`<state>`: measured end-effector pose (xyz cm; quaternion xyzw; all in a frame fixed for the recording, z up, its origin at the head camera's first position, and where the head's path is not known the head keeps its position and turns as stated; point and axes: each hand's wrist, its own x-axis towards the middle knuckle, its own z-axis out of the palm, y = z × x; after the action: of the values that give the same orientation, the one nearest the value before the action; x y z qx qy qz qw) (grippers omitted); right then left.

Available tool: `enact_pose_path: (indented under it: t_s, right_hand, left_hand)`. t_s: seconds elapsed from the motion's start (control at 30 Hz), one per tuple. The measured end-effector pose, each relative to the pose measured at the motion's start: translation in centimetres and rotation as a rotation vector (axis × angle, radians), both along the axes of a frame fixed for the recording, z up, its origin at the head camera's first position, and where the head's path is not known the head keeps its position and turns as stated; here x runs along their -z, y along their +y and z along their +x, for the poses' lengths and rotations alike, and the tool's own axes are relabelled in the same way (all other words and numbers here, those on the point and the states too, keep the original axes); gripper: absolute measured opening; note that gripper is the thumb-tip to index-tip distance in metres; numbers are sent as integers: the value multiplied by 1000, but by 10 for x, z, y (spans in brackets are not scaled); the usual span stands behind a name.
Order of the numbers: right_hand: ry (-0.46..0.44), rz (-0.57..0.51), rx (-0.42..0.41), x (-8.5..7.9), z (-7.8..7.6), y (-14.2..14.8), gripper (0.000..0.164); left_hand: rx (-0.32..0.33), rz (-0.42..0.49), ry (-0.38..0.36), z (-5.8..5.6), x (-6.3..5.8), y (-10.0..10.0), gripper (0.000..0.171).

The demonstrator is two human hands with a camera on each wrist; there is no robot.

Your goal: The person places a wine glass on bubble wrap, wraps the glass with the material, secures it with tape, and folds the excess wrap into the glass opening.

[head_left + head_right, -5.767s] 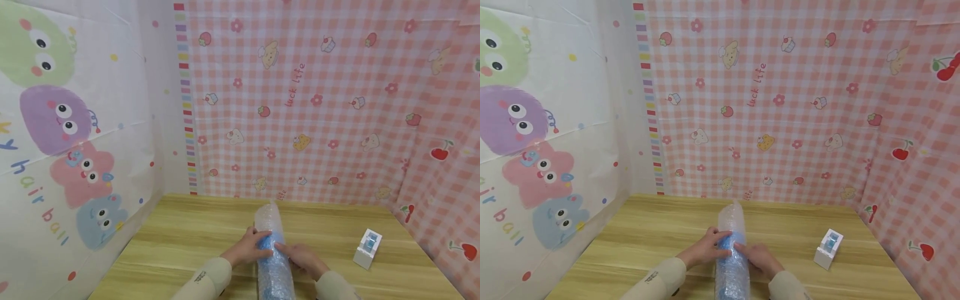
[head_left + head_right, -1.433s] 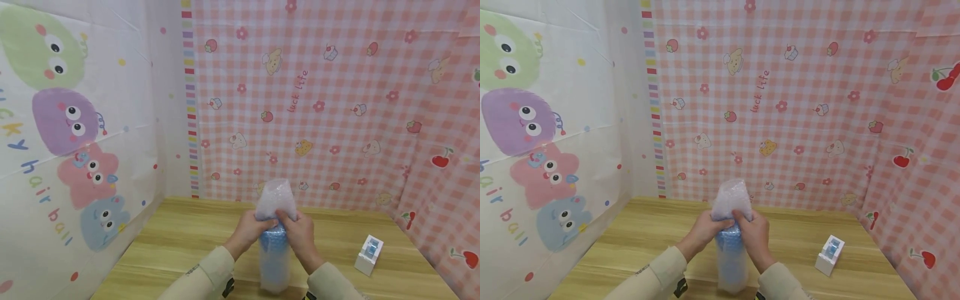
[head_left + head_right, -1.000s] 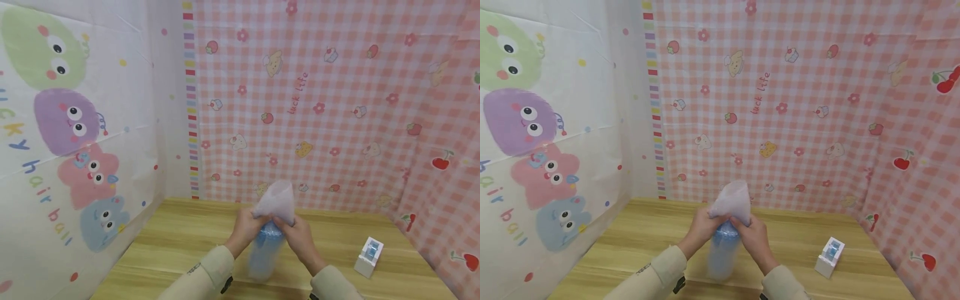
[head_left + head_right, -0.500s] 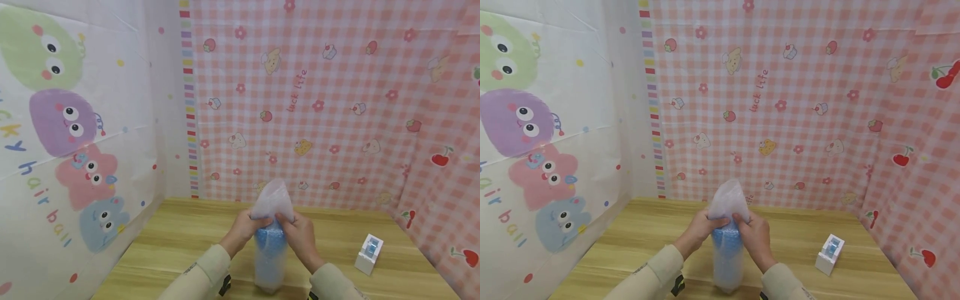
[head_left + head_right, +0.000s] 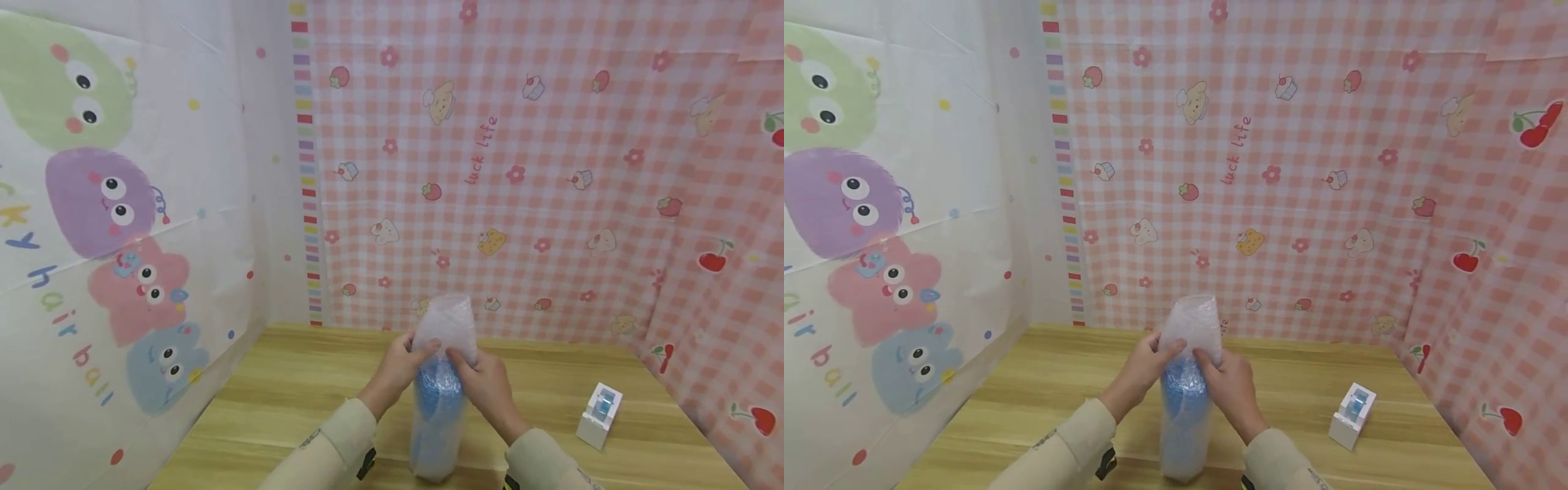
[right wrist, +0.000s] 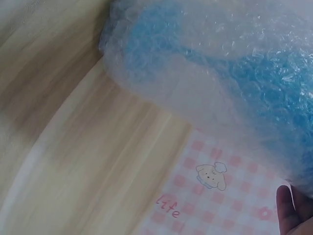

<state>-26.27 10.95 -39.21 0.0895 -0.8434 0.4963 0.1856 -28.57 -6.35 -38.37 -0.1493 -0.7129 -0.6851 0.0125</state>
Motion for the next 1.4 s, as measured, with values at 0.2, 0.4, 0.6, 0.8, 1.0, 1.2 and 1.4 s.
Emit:
enact_pose_path:
  t_s: [0.2, 0.4, 0.6, 0.8, 1.0, 1.2, 1.4]
  right_hand:
    - [-7, 70, -42, -1, 1, -1, 39]
    - [31, 123, -55, -2, 5, -2, 39]
    - [5, 117, -45, 0, 4, -1, 40]
    - [19, 89, 60, 4, 0, -1, 39]
    - [50, 89, 147, 5, -1, -5, 43]
    - [45, 132, 170, 4, -2, -8, 38]
    - [145, 173, 107, 5, 0, -9, 35]
  left_hand:
    - [-65, 48, 20, -2, -20, -1, 33]
    - [-82, -10, 63, -3, -33, -3, 37]
    - [-42, -60, 82, 1, -26, -8, 36]
    - [-53, -159, 126, 11, 7, -6, 22]
    - [-122, -269, 382, 15, 21, 4, 24]
    - [12, -502, 527, 17, 24, 6, 46]
    - [-23, -589, 529, 16, 24, 7, 39]
